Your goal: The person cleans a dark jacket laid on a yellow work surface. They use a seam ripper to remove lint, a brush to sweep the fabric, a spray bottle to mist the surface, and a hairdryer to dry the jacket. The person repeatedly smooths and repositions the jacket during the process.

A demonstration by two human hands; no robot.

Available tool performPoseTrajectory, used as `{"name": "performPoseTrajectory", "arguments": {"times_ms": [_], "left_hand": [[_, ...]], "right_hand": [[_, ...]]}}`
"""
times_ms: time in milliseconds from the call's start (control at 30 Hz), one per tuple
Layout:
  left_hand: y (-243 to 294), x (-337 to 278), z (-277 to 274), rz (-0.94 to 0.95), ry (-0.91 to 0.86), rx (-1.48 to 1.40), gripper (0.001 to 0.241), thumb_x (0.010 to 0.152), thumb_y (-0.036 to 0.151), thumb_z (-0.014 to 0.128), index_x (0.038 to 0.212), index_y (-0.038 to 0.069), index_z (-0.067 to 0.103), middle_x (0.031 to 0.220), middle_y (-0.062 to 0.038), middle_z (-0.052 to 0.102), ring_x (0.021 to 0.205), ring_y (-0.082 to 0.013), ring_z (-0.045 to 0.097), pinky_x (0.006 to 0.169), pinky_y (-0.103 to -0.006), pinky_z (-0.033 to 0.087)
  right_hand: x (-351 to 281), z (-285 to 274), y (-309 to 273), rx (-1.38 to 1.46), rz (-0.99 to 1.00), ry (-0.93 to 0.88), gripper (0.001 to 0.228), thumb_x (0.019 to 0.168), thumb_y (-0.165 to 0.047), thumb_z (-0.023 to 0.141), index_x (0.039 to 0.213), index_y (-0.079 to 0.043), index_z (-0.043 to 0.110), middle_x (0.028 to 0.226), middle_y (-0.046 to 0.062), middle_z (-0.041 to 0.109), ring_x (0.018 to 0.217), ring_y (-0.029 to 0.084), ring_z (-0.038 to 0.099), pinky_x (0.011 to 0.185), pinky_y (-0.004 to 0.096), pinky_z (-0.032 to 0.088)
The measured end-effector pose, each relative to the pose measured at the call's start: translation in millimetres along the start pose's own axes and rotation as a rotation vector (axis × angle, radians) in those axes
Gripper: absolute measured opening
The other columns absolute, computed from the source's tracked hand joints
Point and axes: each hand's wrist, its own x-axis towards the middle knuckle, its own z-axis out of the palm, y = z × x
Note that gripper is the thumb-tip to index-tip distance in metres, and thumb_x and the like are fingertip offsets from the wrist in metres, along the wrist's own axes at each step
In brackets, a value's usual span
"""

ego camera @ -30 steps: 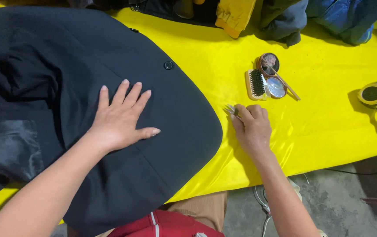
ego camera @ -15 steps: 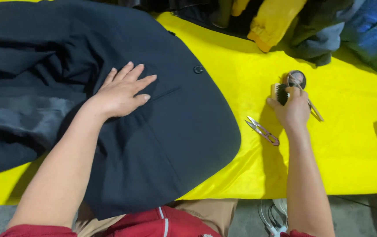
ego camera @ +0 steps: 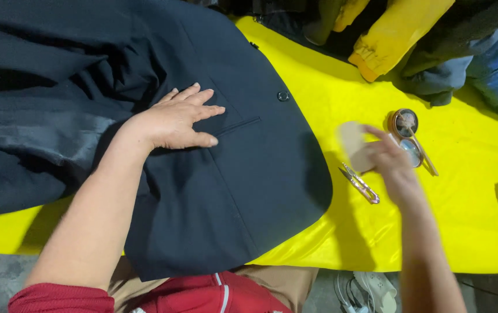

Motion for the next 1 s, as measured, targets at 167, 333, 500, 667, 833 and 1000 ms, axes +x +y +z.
{"name": "performPoseTrajectory", "arguments": {"times_ms": [167,333,500,667,833,1000], "left_hand": [[-14,10,14,0.033,0.094,0.087,0.093,0.079,0.063,0.075,0.159,0.029,0.041,0.175,0.000,0.014,0.162,-0.0232,0.000,0.129,-0.0477,0.000],[-17,13,17,0.044,0.109,0.092,0.097,0.076,0.065,0.077,0.158,0.029,0.041,0.175,0.000,0.015,0.162,-0.0238,0.001,0.129,-0.0487,0.001],[-19,14,18,0.049,0.130,0.058,0.101,0.069,0.062,0.084,0.156,0.030,0.045,0.175,0.001,0.015,0.162,-0.0247,0.001,0.128,-0.0500,0.000],[-24,18,20,0.079,0.129,0.040,0.103,0.069,0.064,0.084,0.157,0.029,0.043,0.175,0.001,0.014,0.162,-0.0240,0.000,0.129,-0.0490,0.000],[-26,19,23,0.056,0.114,0.027,0.107,0.066,0.065,0.086,0.158,0.033,0.042,0.175,0.003,0.013,0.162,-0.0232,-0.002,0.129,-0.0485,-0.002],[-22,21,20,0.052,0.123,0.077,0.106,0.067,0.062,0.087,0.158,0.033,0.041,0.175,0.002,0.012,0.162,-0.0254,0.000,0.129,-0.0510,0.001]], "right_hand": [[-34,88,-62,-0.068,-0.195,-0.173,0.053,0.092,0.000,0.052,0.143,-0.013,0.062,0.105,0.020,0.069,0.103,0.035,0.069,0.088,0.045,0.059],[-34,106,-62,-0.688,-0.467,-0.085,0.042,0.098,-0.012,0.065,0.139,-0.024,0.066,0.118,0.012,0.067,0.114,0.032,0.068,0.086,0.039,0.058],[-32,129,-57,-0.525,-0.336,0.041,0.046,0.103,-0.012,0.060,0.148,-0.019,0.052,0.113,0.021,0.062,0.104,0.038,0.067,0.088,0.044,0.058],[-37,204,-67,-0.418,-0.678,-0.052,0.044,0.101,-0.021,0.062,0.144,-0.023,0.058,0.112,0.011,0.063,0.096,0.036,0.065,0.083,0.046,0.059],[28,176,-51,-0.390,-0.742,0.146,0.032,0.106,-0.011,0.059,0.137,-0.008,0.064,0.103,0.024,0.058,0.098,0.045,0.059,0.086,0.050,0.052],[-13,216,-70,-0.362,-0.720,0.007,0.041,0.099,-0.022,0.062,0.141,-0.022,0.064,0.104,0.011,0.059,0.103,0.040,0.061,0.091,0.047,0.054]]}}
